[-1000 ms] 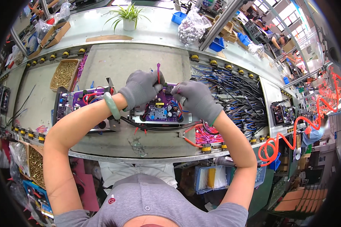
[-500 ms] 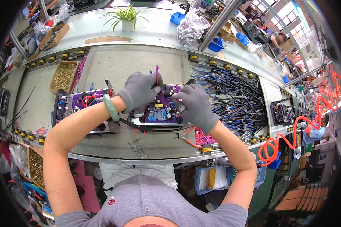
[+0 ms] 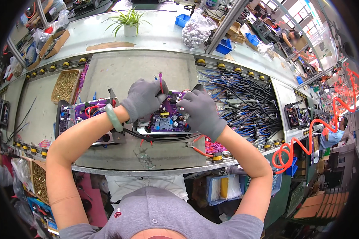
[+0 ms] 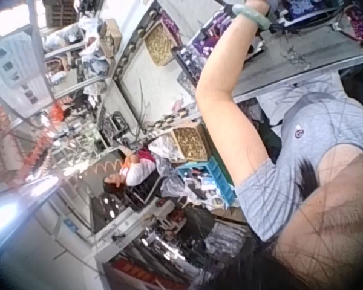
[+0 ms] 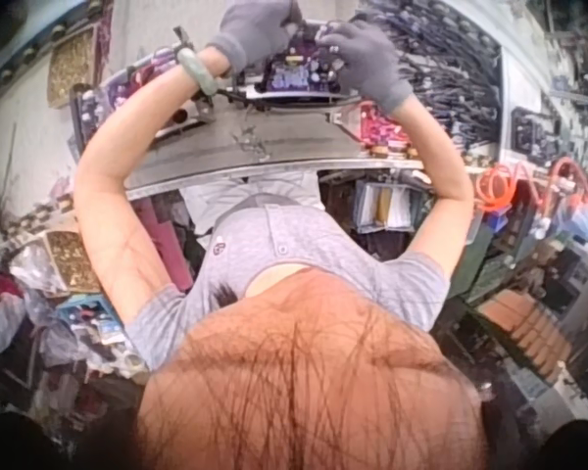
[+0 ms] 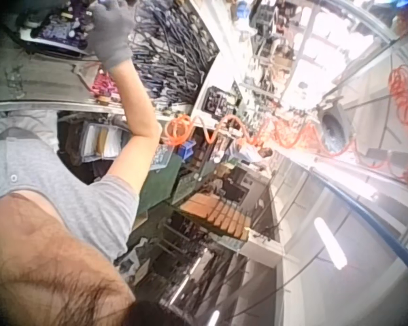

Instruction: The person assembles electronic components on a workbench, using a soldering iron to connect wires to circuit boards. They handle various colored wires, small metal parts, and purple circuit boards, occasionally using a screwdriver to secure components. The task involves precise hand movements and tool manipulation within a cluttered workspace.

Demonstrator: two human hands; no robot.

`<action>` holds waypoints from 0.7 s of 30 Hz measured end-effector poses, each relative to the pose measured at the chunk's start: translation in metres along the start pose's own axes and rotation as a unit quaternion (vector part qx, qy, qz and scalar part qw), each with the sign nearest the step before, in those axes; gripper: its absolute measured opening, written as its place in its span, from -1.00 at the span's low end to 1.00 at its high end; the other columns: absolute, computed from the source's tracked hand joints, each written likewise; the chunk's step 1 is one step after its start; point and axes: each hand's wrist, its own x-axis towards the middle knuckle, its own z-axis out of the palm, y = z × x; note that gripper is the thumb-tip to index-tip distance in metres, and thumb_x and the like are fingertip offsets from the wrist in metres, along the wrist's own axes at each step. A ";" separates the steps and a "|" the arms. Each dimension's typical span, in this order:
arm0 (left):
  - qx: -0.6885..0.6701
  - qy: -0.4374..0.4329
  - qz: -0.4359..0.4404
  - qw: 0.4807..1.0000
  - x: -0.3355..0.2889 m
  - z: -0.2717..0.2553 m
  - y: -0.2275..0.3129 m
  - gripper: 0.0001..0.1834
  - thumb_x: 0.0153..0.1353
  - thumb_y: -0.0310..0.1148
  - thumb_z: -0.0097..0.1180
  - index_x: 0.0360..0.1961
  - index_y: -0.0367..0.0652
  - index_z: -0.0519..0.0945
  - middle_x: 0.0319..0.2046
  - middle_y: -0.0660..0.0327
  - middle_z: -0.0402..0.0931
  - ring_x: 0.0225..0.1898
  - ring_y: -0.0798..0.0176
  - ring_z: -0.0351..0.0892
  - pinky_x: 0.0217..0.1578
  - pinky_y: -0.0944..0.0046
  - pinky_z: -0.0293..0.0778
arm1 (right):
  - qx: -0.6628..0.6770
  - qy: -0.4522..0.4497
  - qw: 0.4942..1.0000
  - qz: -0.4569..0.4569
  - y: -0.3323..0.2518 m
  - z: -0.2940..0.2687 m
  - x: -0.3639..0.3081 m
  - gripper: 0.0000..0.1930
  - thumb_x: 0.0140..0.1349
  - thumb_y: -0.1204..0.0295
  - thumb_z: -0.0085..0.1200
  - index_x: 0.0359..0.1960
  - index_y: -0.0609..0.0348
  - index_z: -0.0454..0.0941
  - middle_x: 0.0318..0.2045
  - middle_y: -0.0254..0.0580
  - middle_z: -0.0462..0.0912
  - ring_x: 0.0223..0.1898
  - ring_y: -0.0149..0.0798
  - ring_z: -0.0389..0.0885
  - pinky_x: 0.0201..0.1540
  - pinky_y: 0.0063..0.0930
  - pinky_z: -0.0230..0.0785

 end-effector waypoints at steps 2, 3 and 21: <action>-0.003 0.003 0.001 1.000 -0.001 -0.001 0.000 -0.79 0.22 -0.22 0.10 -0.18 -0.04 0.59 -0.40 0.08 0.66 -0.29 -0.06 0.63 -0.07 0.00 0.44 | -0.016 -0.035 0.999 0.000 -0.001 -0.005 0.005 -0.88 -0.01 0.45 0.32 -0.40 -0.02 0.67 -0.38 -0.32 0.62 -0.29 -0.14 0.58 -0.26 -0.24 0.43; -0.004 0.004 0.002 1.000 -0.001 -0.001 0.000 -0.79 0.22 -0.21 0.11 -0.18 -0.04 0.59 -0.40 0.08 0.66 -0.29 -0.06 0.63 -0.07 0.01 0.44 | -0.037 -0.070 0.997 0.007 -0.002 -0.008 0.008 -0.89 0.00 0.43 0.31 -0.40 -0.02 0.67 -0.38 -0.31 0.62 -0.28 -0.14 0.59 -0.25 -0.24 0.43; 0.013 0.028 0.040 0.999 -0.002 0.006 -0.004 -0.83 0.22 -0.21 0.08 -0.25 0.00 0.59 -0.55 0.14 0.61 -0.47 0.00 0.60 -0.10 0.06 0.41 | -0.043 -0.191 0.980 0.020 -0.001 -0.012 0.025 -0.91 0.03 0.38 0.25 -0.47 0.05 0.60 -0.37 -0.22 0.61 -0.26 -0.04 0.60 -0.21 -0.13 0.45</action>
